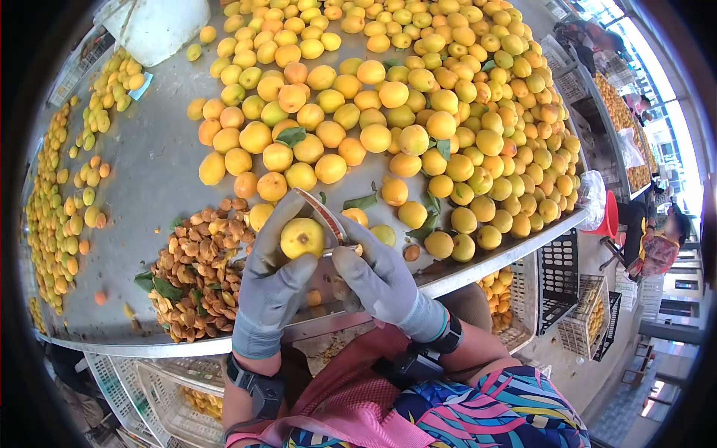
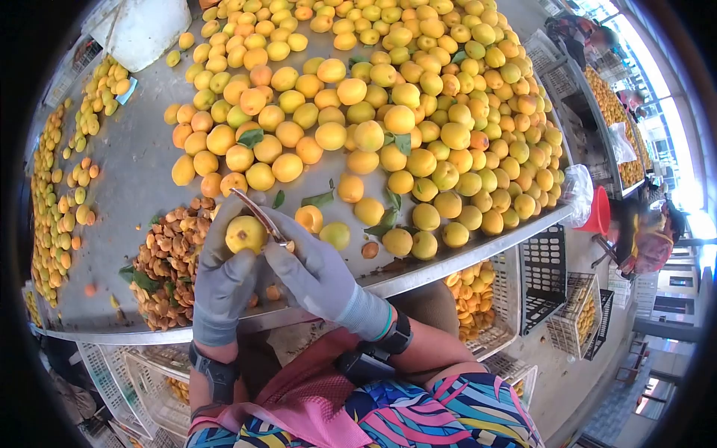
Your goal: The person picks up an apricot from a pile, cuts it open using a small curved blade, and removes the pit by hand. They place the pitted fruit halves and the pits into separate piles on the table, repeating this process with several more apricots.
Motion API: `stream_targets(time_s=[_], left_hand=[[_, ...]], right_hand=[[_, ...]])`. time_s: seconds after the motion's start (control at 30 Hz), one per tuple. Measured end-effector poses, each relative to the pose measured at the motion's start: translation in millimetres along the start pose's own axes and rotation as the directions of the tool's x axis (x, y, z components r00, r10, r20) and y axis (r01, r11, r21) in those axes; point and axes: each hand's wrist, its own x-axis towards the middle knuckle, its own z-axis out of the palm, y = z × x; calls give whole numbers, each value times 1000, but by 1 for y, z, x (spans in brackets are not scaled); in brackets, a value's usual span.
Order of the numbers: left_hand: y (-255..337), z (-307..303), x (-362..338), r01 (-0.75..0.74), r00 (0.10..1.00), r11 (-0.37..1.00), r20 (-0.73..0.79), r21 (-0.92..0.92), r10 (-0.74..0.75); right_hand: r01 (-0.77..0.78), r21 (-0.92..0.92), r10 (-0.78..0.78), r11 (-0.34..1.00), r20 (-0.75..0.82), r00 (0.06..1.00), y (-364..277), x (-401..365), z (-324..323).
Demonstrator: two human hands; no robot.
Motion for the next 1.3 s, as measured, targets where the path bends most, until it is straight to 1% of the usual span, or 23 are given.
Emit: stream_targets(time_s=[0.07,0.13,0.17,0.23,0.3,0.33,0.4,0.47,0.5,0.57,0.6,0.63,0.67,0.7,0.73,0.77,0.87,0.97,1.07,1.13,1.2,1.27,1.3], left_hand=[[0,2,0,-14,1000,998,10,64,14],[-4,6,0,-7,1000,995,-14,-100,5],[-4,3,0,-8,1000,995,-14,-99,7],[-3,-5,-2,89,996,996,16,15,-89],[-2,-4,-3,87,994,994,67,64,-91],[-1,-4,-3,83,988,990,118,114,-96],[-4,-1,-6,91,990,995,104,52,-96],[-6,0,-8,97,991,995,91,-9,-96],[-5,0,-9,91,992,995,80,35,-94],[-3,1,-10,85,994,993,67,78,-90],[-2,1,-10,50,996,984,62,168,-62],[-1,1,-11,16,998,966,61,257,-33],[0,1,-12,20,997,966,61,257,-37],[1,1,-13,-13,998,940,59,342,-7],[2,1,-13,-47,998,904,61,424,23],[4,2,-13,-45,998,905,63,424,20],[5,3,-14,-53,999,855,36,516,41],[3,-2,-14,-24,1000,875,3,484,26],[2,-4,-15,-21,999,827,-12,562,33],[-5,-6,-15,-83,992,706,-9,703,125],[-4,-8,-15,-64,994,728,-18,682,105],[-2,-8,-14,-45,996,749,-28,661,85],[-1,-9,-12,-60,996,784,-11,618,85]], right_hand=[[-12,27,12,1000,-21,1000,2,1,-1],[8,3,-8,1000,-34,999,1,1,-2],[28,-22,-29,999,-47,998,1,1,-1],[67,-20,-68,998,-63,996,5,2,-2],[105,-19,-107,994,-81,991,4,1,-4],[64,-39,-67,997,-71,995,1,-2,-6],[19,-58,-23,998,-67,997,1,-2,-6],[188,-198,-209,962,-87,974,5,3,-2],[187,-198,-208,962,-89,974,4,4,-2],[257,-479,-323,840,-59,945,1,6,-2],[255,-479,-321,840,-59,945,0,5,-1],[197,-527,-271,827,-66,960,-2,4,1],[138,-573,-221,808,-78,972,-2,4,2],[135,-571,-219,809,-80,972,0,5,3],[199,-573,-302,795,-89,949,5,9,5],[259,-575,-380,776,-98,920,7,11,7],[160,-649,-308,744,-120,944,8,12,9],[197,-679,-369,707,-117,922,18,19,11],[156,-734,-325,661,-92,941,22,22,13],[165,-713,-320,681,-88,943,27,23,13],[175,-694,-315,699,-79,946,34,27,13],[253,-575,-353,778,-67,933,39,31,12],[252,-574,-351,779,-66,934,35,31,10]])
